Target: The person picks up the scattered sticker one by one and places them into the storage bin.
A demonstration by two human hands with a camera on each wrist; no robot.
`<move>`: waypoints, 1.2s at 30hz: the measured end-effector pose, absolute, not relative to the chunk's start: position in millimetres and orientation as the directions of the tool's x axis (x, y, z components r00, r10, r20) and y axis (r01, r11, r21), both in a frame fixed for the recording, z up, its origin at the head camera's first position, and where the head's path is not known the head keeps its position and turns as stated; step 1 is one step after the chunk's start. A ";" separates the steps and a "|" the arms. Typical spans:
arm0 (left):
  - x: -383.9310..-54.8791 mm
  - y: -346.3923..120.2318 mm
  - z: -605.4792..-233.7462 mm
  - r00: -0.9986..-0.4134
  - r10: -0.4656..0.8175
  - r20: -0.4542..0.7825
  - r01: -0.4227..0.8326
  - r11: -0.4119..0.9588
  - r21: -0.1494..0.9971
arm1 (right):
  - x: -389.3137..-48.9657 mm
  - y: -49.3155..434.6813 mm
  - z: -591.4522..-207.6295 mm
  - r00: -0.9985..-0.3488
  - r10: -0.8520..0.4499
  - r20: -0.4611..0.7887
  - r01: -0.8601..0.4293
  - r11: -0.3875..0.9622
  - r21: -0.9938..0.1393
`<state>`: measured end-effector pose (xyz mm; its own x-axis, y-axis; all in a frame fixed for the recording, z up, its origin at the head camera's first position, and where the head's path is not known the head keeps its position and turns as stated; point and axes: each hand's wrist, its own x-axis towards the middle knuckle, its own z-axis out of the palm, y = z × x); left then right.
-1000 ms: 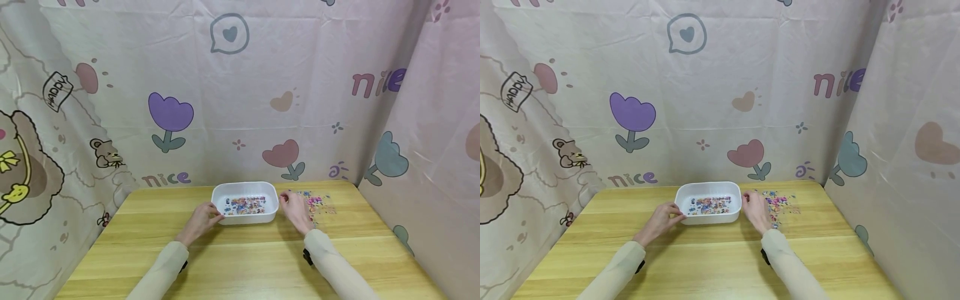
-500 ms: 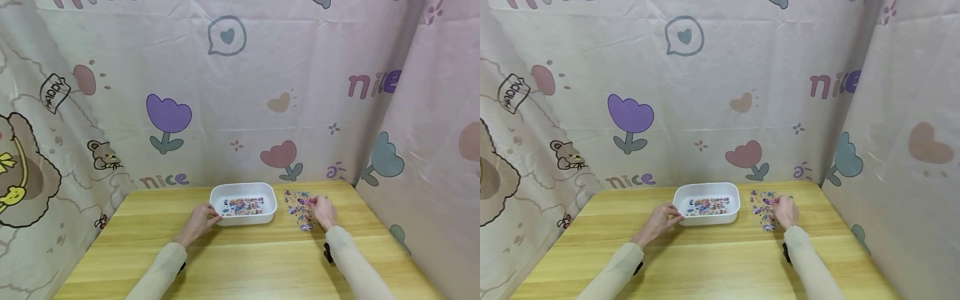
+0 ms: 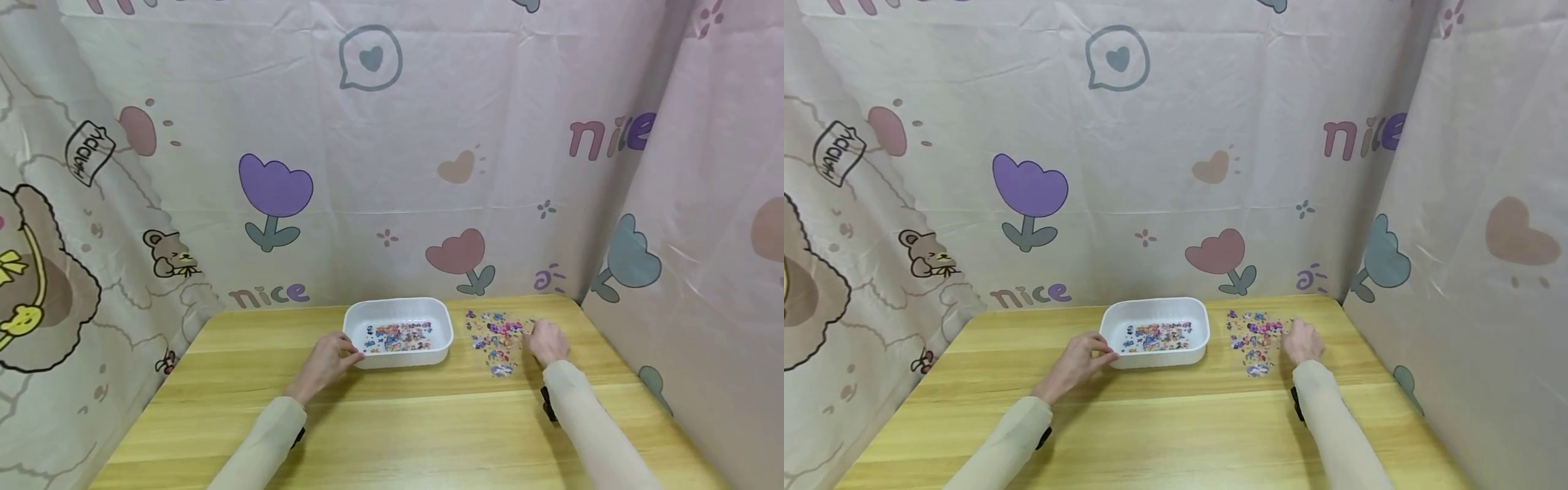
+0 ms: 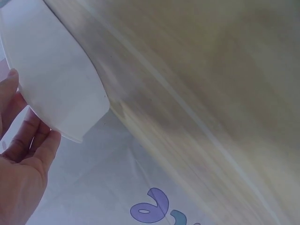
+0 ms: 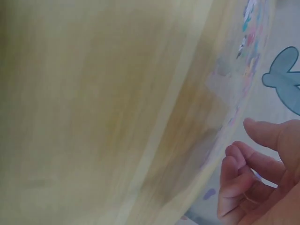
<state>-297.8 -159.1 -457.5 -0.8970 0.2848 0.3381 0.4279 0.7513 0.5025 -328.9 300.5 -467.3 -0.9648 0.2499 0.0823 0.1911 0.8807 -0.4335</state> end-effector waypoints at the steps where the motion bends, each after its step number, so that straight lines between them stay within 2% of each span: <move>1: -297.9 -158.9 -457.2 -0.896 0.287 0.340 0.431 0.749 0.503 | -329.6 300.6 -467.8 -0.963 0.260 0.067 0.206 0.876 -0.436; 8: -298.2 -158.9 -456.7 -0.896 0.289 0.338 0.430 0.756 0.494 | -330.4 301.6 -469.1 -0.962 0.273 -0.028 0.257 0.861 -0.439; 23: -298.7 -158.3 -459.6 -0.885 0.303 0.354 0.452 0.744 0.492 | -335.5 311.8 -479.1 -0.947 0.318 -0.042 0.311 0.874 -0.374; 36: -298.6 -157.8 -457.5 -0.895 0.282 0.346 0.431 0.752 0.499 | -327.9 327.8 -469.5 -0.938 0.337 -0.080 0.339 0.843 -0.418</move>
<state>-298.6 -157.8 -457.5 -0.8946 0.2824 0.3462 0.4305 0.7521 0.4989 -327.9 327.8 -469.5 -0.9380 0.3372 -0.0800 0.3386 0.8428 -0.4185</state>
